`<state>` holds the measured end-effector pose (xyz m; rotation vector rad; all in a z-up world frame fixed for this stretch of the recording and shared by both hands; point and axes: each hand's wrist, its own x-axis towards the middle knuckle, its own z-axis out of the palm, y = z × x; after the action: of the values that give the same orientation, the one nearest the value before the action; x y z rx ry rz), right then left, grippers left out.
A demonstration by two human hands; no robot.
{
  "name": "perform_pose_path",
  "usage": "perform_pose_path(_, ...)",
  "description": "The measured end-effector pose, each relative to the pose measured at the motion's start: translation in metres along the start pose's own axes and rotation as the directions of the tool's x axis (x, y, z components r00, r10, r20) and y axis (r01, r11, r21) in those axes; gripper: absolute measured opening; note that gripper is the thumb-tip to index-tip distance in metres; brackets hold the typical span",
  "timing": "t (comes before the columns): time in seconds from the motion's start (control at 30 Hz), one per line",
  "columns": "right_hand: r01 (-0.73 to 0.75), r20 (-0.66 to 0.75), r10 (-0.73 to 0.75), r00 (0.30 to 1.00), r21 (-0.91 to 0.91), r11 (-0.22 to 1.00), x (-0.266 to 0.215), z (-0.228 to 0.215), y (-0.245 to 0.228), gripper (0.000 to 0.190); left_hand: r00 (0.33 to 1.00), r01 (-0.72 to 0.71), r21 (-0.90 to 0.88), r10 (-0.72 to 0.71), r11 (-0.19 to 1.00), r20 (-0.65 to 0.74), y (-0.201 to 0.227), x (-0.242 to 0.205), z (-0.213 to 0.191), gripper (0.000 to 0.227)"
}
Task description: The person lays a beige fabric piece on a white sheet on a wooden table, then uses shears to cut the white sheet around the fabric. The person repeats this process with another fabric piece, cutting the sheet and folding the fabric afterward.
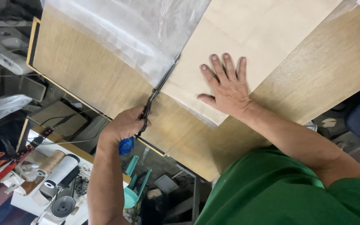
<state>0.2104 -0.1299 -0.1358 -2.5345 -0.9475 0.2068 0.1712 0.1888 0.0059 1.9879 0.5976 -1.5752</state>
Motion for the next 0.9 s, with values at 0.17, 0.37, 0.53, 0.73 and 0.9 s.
perform_pose_path(0.17,-0.017,0.052,0.015,0.999,0.044,0.999,0.005,-0.014,0.0,0.084,0.999,-0.036,0.044,0.035,0.998,0.014,0.022,0.007,-0.004,0.043)
perform_pose_path(0.37,0.0,0.063,-0.002,0.998,0.026,1.0,0.016,-0.031,0.008,0.072,0.999,0.039,-0.005,-0.039,0.999,0.023,0.058,-0.001,-0.015,0.041)
perform_pose_path(0.53,0.03,0.012,-0.031,0.999,0.011,0.999,0.025,-0.034,0.019,0.063,1.0,-0.007,0.042,0.006,0.999,0.024,0.085,0.005,-0.026,0.046)
perform_pose_path(0.73,0.088,0.051,-0.093,0.994,0.082,0.993,0.042,-0.046,0.043,0.053,0.998,0.043,-0.001,-0.043,0.999,0.037,0.106,0.013,-0.033,0.046)
perform_pose_path(0.9,0.141,0.098,-0.155,0.983,0.132,0.981,0.061,-0.054,0.071,0.045,0.999,0.028,0.021,-0.028,0.999,0.02,0.123,0.023,-0.037,0.044)
